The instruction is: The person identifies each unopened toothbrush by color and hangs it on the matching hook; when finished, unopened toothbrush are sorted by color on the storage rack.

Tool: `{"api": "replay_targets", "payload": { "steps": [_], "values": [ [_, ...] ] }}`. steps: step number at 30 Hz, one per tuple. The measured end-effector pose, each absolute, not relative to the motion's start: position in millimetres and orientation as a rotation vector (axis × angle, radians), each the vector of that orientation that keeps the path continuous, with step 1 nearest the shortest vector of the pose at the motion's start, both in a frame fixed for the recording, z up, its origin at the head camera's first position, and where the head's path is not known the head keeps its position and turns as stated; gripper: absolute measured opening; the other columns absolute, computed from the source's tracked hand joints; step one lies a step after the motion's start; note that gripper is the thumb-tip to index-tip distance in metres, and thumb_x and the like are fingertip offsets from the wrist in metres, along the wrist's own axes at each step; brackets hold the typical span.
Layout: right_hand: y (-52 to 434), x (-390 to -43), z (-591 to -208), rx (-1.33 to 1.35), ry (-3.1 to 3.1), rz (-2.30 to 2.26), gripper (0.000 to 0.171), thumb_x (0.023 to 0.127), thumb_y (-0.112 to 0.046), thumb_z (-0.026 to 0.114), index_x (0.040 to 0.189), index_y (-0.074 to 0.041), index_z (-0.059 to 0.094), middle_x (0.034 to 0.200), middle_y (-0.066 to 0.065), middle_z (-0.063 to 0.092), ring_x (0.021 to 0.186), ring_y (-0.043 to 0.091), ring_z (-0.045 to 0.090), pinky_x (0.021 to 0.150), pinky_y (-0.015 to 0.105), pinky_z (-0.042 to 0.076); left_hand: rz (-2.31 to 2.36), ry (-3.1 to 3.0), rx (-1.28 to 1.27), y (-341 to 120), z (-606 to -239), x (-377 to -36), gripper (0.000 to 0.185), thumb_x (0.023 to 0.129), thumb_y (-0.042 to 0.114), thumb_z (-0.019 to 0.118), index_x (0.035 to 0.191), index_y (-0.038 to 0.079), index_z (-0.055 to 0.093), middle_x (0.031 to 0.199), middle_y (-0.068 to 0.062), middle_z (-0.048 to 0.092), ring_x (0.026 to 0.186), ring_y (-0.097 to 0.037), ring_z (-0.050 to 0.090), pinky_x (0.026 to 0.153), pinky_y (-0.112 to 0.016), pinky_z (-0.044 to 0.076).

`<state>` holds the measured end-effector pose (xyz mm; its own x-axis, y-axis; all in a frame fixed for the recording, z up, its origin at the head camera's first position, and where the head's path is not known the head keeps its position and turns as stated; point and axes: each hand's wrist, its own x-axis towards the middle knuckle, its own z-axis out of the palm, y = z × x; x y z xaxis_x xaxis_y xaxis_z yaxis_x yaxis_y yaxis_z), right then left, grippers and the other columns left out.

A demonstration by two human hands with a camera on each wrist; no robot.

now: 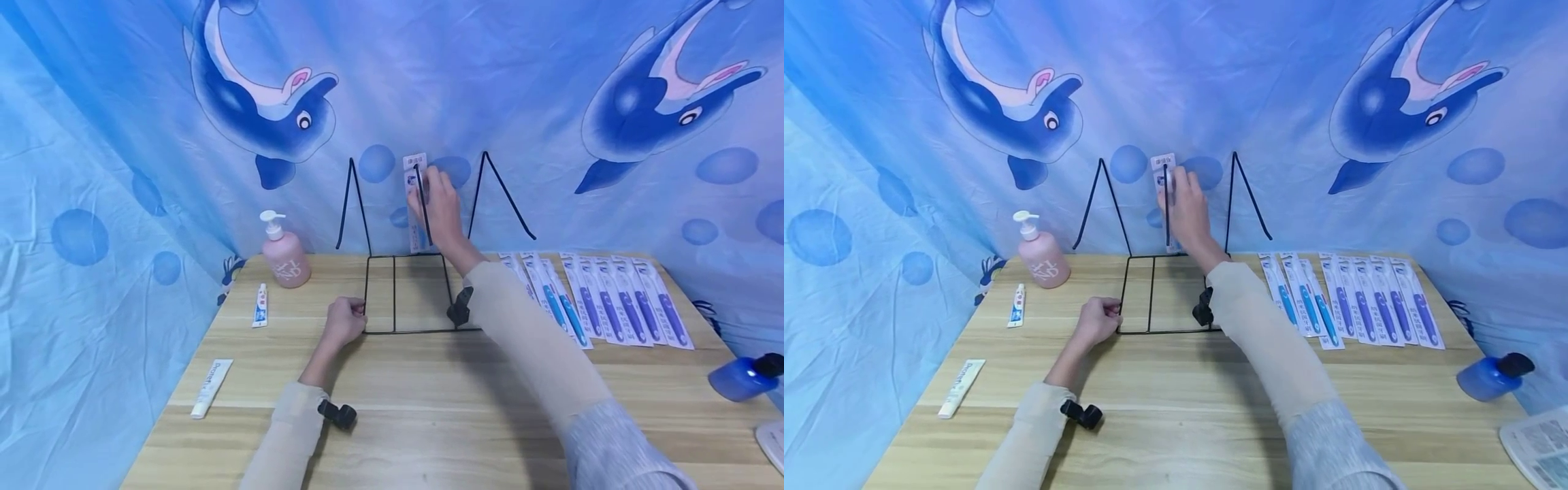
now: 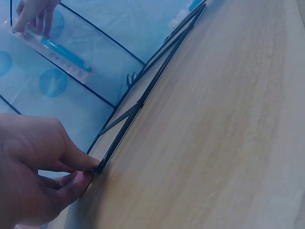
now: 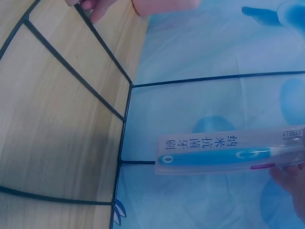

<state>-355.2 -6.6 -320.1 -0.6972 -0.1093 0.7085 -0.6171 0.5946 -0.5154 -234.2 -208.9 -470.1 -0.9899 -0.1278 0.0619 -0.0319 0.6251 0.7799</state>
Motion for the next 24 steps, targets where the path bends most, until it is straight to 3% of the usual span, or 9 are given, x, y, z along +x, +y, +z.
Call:
{"api": "replay_targets", "payload": {
  "steps": [13,20,24],
  "values": [
    [2,-367,-324,0.566,-2.161,1.084,0.018,0.095,-0.018,0.061,0.099,-0.003,0.052,0.088,0.011,0.05,0.077,0.024,0.048,0.064,0.033,0.042,-1.332,-2.73,0.155,-202,-469,-237,0.04,0.076,-0.011,0.063,0.116,-0.011,0.067,0.091,-0.014,0.068,0.082,-0.022,0.064,0.081,-0.036,0.058],
    [11,-361,-330,0.561,-2.214,1.173,0.033,0.093,-0.027,0.068,0.108,-0.001,0.056,0.103,0.014,0.056,0.092,0.025,0.058,0.08,0.033,0.052,-1.319,-2.745,0.16,-204,-471,-235,0.041,0.076,-0.011,0.064,0.117,-0.011,0.066,0.091,-0.014,0.068,0.082,-0.022,0.064,0.082,-0.037,0.057],
    [32,-361,-339,0.551,-2.313,1.181,0.043,0.091,-0.034,0.071,0.114,0.0,0.058,0.111,0.016,0.057,0.095,0.027,0.062,0.082,0.036,0.055,-1.33,-2.731,0.168,-206,-470,-233,0.041,0.076,-0.011,0.064,0.117,-0.011,0.066,0.091,-0.014,0.068,0.082,-0.023,0.064,0.082,-0.037,0.057]
  ]
}}
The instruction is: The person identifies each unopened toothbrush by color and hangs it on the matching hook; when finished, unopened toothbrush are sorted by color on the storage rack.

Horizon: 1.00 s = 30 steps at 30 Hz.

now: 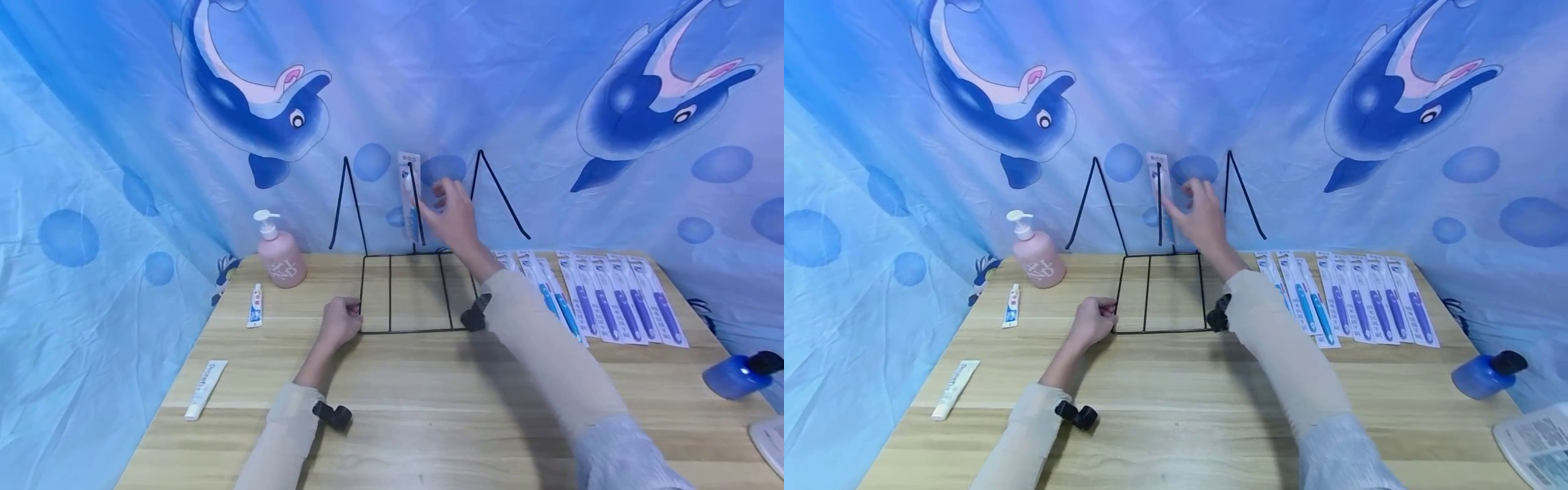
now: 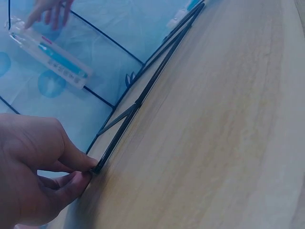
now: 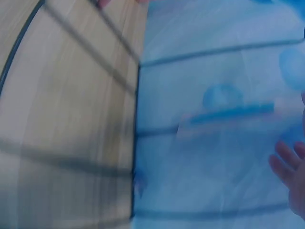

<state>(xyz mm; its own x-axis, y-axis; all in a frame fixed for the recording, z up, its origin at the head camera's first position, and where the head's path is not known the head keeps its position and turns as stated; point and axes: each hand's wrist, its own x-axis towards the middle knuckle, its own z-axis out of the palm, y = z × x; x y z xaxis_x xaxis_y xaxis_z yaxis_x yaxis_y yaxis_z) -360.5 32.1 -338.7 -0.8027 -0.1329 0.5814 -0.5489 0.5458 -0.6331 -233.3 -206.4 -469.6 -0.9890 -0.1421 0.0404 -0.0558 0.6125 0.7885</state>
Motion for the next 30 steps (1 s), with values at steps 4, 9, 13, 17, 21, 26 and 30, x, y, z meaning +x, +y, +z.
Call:
{"api": "replay_targets", "payload": {
  "steps": [4,9,13,17,21,26,30],
  "values": [
    [67,-367,-352,0.551,-2.482,1.095,0.047,0.092,-0.039,0.069,0.116,0.001,0.061,0.111,0.017,0.06,0.093,0.03,0.061,0.079,0.042,0.053,-1.308,-2.731,0.179,-211,-469,-233,0.04,0.077,-0.01,0.064,0.117,-0.01,0.067,0.09,-0.013,0.068,0.08,-0.021,0.063,0.081,-0.037,0.057],
    [120,-378,-370,0.472,-2.76,0.881,0.046,0.095,-0.038,0.065,0.118,0.002,0.061,0.112,0.021,0.062,0.099,0.035,0.06,0.08,0.049,0.052,-1.293,-2.726,0.172,-212,-469,-234,0.039,0.077,-0.01,0.065,0.116,-0.01,0.067,0.089,-0.013,0.069,0.08,-0.022,0.065,0.082,-0.038,0.057],
    [153,-382,-387,0.307,-2.952,0.736,0.049,0.097,-0.037,0.06,0.125,0.004,0.057,0.119,0.025,0.06,0.106,0.04,0.057,0.085,0.053,0.05,-1.307,-2.713,0.168,-212,-469,-234,0.039,0.076,-0.009,0.065,0.115,-0.011,0.067,0.09,-0.014,0.069,0.082,-0.023,0.065,0.081,-0.037,0.058],
    [171,-381,-404,0.191,-3.07,0.633,0.047,0.098,-0.033,0.059,0.12,0.009,0.059,0.114,0.028,0.059,0.1,0.042,0.057,0.081,0.052,0.051,-1.315,-2.705,0.15,-212,-469,-234,0.039,0.076,-0.01,0.065,0.114,-0.012,0.067,0.09,-0.015,0.069,0.081,-0.024,0.066,0.079,-0.036,0.058],
    [180,-381,-422,0.112,-3.13,0.555,0.036,0.096,-0.03,0.062,0.097,0.006,0.064,0.085,0.02,0.06,0.074,0.032,0.055,0.058,0.04,0.046,-1.329,-2.706,0.145,-210,-470,-235,0.039,0.076,-0.011,0.064,0.115,-0.011,0.067,0.089,-0.015,0.069,0.081,-0.023,0.066,0.078,-0.035,0.058],
    [183,-382,-442,0.011,-3.129,0.511,0.031,0.093,-0.028,0.065,0.078,-0.001,0.061,0.068,0.011,0.055,0.06,0.025,0.052,0.048,0.034,0.039,-1.324,-2.709,0.138,-208,-474,-236,0.039,0.075,-0.011,0.065,0.114,-0.012,0.067,0.088,-0.014,0.068,0.08,-0.022,0.065,0.078,-0.034,0.058],
    [181,-380,-446,-0.031,-3.135,0.481,0.025,0.092,-0.023,0.061,0.08,-0.001,0.061,0.07,0.013,0.056,0.062,0.028,0.054,0.05,0.037,0.041,-1.315,-2.708,0.142,-209,-475,-237,0.039,0.075,-0.012,0.064,0.114,-0.012,0.067,0.087,-0.014,0.068,0.078,-0.022,0.065,0.076,-0.033,0.058]
  ]
}}
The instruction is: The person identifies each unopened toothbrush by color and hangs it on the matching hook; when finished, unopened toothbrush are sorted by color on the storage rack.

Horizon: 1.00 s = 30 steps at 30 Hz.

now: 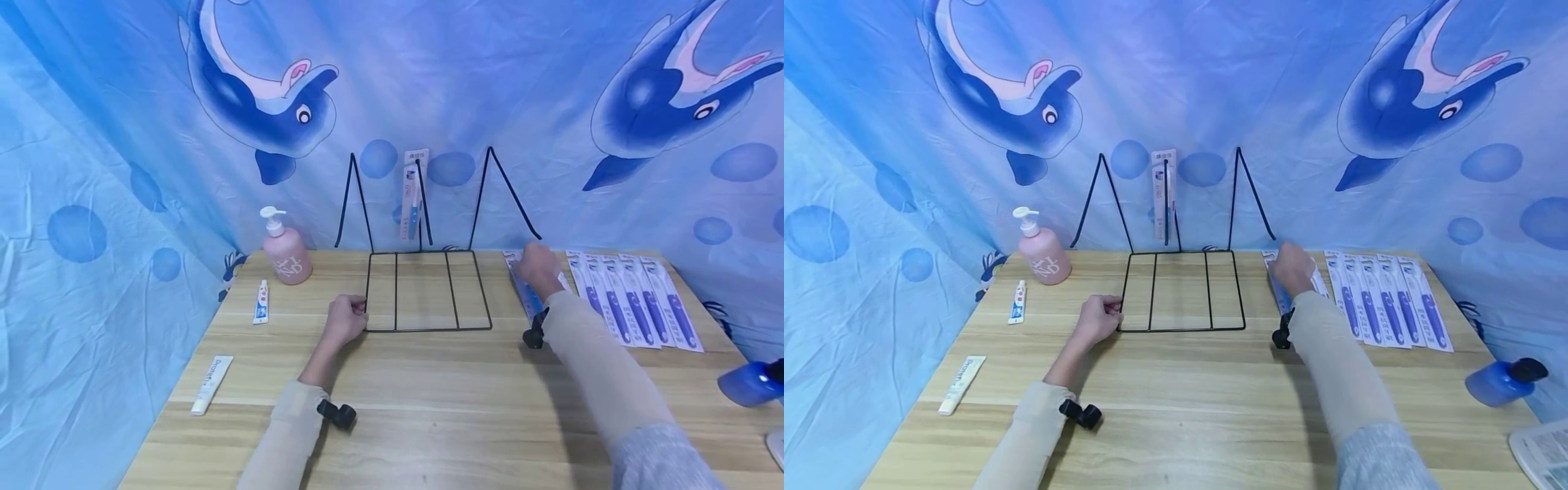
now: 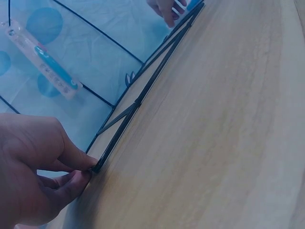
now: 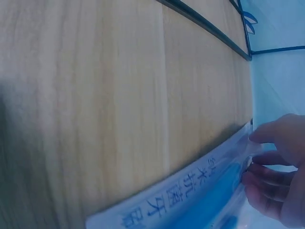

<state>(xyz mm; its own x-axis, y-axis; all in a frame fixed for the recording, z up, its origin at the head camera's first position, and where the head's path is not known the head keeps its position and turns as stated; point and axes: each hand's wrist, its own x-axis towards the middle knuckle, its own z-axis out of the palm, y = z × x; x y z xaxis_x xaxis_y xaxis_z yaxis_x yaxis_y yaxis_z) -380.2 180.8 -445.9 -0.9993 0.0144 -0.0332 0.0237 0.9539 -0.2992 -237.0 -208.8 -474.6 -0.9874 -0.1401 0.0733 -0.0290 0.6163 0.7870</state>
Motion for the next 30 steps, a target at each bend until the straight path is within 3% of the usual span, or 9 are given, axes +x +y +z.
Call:
{"api": "replay_targets", "payload": {
  "steps": [8,16,24,30],
  "values": [
    [177,-376,-435,0.053,3.102,-0.575,0.023,0.094,-0.016,0.052,0.08,0.001,0.06,0.075,0.017,0.058,0.068,0.032,0.055,0.056,0.044,0.046,-1.298,-2.725,0.145,-207,-472,-236,0.04,0.075,-0.011,0.063,0.114,-0.012,0.067,0.088,-0.014,0.068,0.078,-0.022,0.065,0.074,-0.034,0.058],
    [172,-367,-418,-0.018,3.149,-0.619,0.032,0.096,-0.014,0.054,0.112,0.013,0.058,0.095,0.029,0.061,0.079,0.036,0.059,0.061,0.043,0.05,-1.322,-2.741,0.188,-207,-471,-235,0.041,0.077,-0.011,0.062,0.117,-0.009,0.067,0.09,-0.013,0.068,0.08,-0.021,0.064,0.075,-0.033,0.058],
    [155,-334,-390,-0.223,3.299,-0.787,0.022,0.097,-0.018,0.057,0.089,0.003,0.061,0.077,0.019,0.06,0.063,0.03,0.056,0.052,0.038,0.046,-1.327,-2.731,0.197,-207,-471,-233,0.04,0.077,-0.01,0.064,0.117,-0.01,0.066,0.091,-0.014,0.068,0.083,-0.023,0.065,0.079,-0.035,0.058],
    [136,-303,-379,-0.565,3.464,-0.962,0.018,0.095,-0.015,0.063,0.09,0.002,0.063,0.077,0.016,0.061,0.059,0.027,0.056,0.049,0.037,0.048,-1.304,-2.727,0.169,-207,-471,-234,0.04,0.076,-0.009,0.065,0.116,-0.011,0.067,0.09,-0.013,0.068,0.082,-0.023,0.065,0.081,-0.037,0.058]
  ]
}}
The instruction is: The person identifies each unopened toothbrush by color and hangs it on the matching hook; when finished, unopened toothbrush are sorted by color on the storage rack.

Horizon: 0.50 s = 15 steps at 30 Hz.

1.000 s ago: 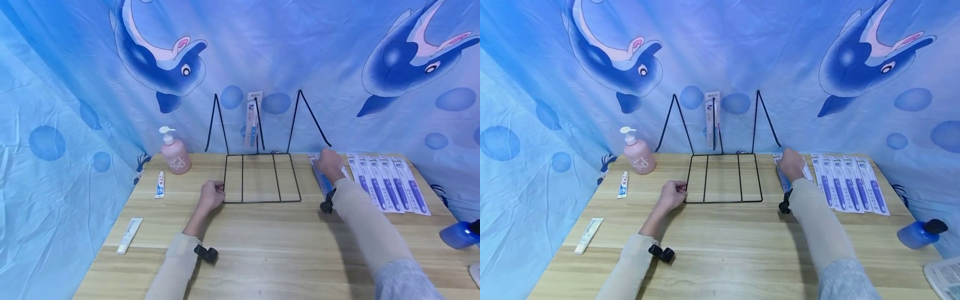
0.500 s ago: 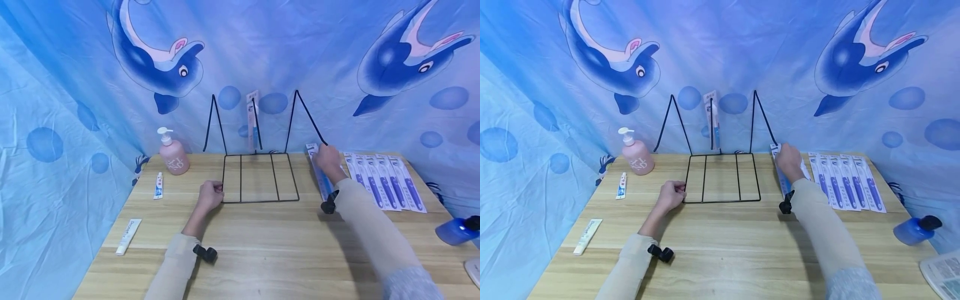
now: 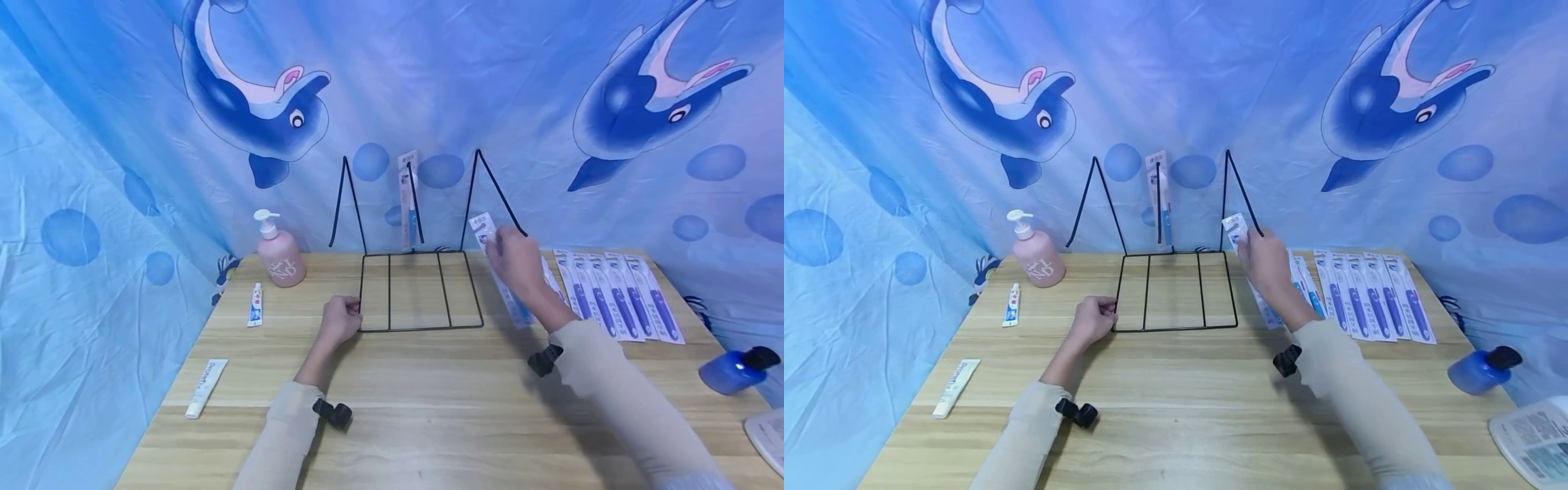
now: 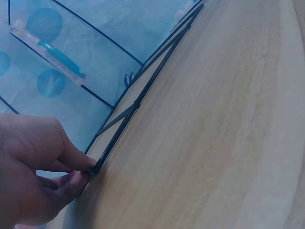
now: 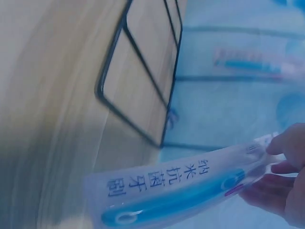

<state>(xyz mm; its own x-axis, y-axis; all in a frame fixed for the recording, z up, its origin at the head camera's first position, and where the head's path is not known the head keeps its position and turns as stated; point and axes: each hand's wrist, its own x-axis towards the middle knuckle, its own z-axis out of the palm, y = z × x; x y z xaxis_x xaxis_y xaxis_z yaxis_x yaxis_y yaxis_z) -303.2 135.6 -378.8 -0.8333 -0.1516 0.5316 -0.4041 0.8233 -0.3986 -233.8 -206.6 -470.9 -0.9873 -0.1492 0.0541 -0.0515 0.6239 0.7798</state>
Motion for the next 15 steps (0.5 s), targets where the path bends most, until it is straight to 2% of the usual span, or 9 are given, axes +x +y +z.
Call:
{"api": "replay_targets", "payload": {
  "steps": [4,9,15],
  "values": [
    [123,-281,-372,0.571,-2.333,0.673,0.019,0.094,-0.013,0.066,0.096,0.006,0.066,0.084,0.019,0.063,0.065,0.029,0.059,0.052,0.038,0.051,-1.31,-2.723,0.165,-206,-470,-234,0.039,0.077,-0.009,0.065,0.116,-0.01,0.067,0.09,-0.013,0.068,0.082,-0.023,0.065,0.081,-0.037,0.057],
    [111,-249,-356,0.688,-2.219,0.684,0.021,0.094,-0.013,0.067,0.103,0.005,0.065,0.096,0.02,0.064,0.073,0.029,0.063,0.054,0.037,0.056,-1.308,-2.724,0.158,-206,-470,-233,0.039,0.076,-0.01,0.066,0.115,-0.012,0.067,0.089,-0.014,0.068,0.081,-0.023,0.065,0.08,-0.037,0.057],
    [101,-215,-332,0.81,-2.046,0.686,0.021,0.089,-0.01,0.072,0.102,0.005,0.066,0.099,0.019,0.064,0.073,0.028,0.064,0.051,0.036,0.057,-1.32,-2.731,0.175,-206,-470,-233,0.04,0.078,-0.01,0.066,0.118,-0.011,0.066,0.091,-0.014,0.067,0.083,-0.023,0.064,0.082,-0.037,0.057]
  ]
}}
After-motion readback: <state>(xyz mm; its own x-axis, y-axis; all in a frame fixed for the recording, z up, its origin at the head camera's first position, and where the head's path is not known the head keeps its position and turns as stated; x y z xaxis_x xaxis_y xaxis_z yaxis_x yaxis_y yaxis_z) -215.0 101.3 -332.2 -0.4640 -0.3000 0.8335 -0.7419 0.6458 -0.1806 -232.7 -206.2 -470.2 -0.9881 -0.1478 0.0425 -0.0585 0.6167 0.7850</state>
